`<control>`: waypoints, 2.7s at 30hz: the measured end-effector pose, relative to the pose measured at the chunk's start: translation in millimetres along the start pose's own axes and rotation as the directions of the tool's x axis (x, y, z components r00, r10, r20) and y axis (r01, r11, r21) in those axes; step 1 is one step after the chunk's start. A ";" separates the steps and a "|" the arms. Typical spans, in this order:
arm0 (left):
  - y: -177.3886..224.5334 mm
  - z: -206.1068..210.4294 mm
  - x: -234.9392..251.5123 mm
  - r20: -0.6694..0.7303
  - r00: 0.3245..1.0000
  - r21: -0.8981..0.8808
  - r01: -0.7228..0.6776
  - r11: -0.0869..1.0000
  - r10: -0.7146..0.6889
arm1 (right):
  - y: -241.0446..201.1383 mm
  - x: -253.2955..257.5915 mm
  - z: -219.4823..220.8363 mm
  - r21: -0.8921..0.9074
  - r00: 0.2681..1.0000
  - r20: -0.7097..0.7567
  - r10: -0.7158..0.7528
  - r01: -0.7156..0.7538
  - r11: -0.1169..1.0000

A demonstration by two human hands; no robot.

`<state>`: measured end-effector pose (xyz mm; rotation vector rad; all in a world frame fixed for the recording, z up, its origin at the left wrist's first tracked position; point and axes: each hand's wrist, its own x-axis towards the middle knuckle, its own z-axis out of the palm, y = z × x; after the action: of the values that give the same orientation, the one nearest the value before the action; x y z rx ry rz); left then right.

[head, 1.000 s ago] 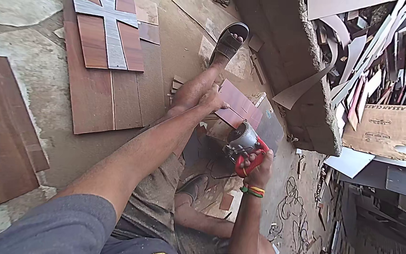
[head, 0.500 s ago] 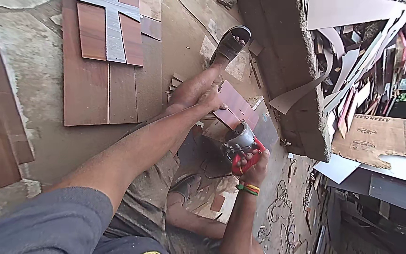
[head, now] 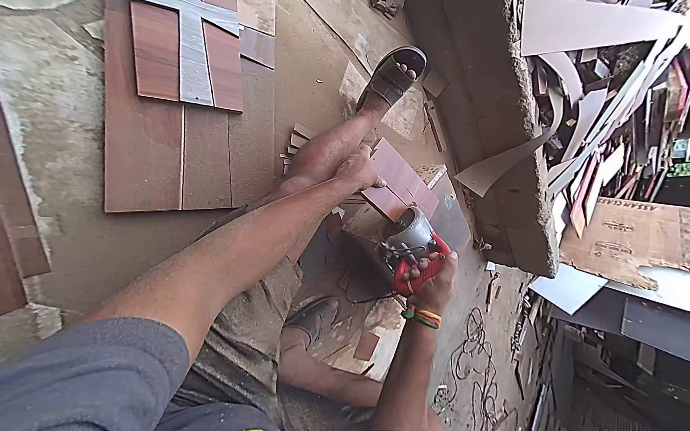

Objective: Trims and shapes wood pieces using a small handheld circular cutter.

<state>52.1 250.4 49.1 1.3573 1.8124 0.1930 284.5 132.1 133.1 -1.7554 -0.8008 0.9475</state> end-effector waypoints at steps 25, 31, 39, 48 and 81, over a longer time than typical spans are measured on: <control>-11.4 1.1 -1.6 -0.016 0.993 0.043 -0.114 0.993 0.115 | -0.2 11.8 0.4 -0.020 0.999 0.042 -0.018 0.018 1.000; -9.5 1.8 -0.5 -0.004 0.993 0.075 -0.118 0.990 0.119 | -1.1 10.3 1.1 -0.023 1.000 0.022 -0.001 0.002 1.000; -11.2 5.0 1.7 -0.015 0.997 -0.012 -0.072 0.997 0.072 | -2.5 10.9 3.3 -0.008 1.000 0.025 -0.007 0.007 1.000; -8.9 4.0 3.7 -0.026 0.997 -0.019 -0.072 0.997 0.072 | -3.0 9.3 4.6 -0.022 1.000 0.011 -0.018 0.018 1.000; 8.9 24.5 23.4 0.093 0.995 -0.416 0.062 0.907 -0.025 | -5.4 11.9 6.7 -0.044 1.000 -0.024 -0.001 0.000 0.999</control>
<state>74.1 265.4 26.3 1.0032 1.6116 0.4660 283.9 146.8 133.6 -1.8013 -0.8121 0.9134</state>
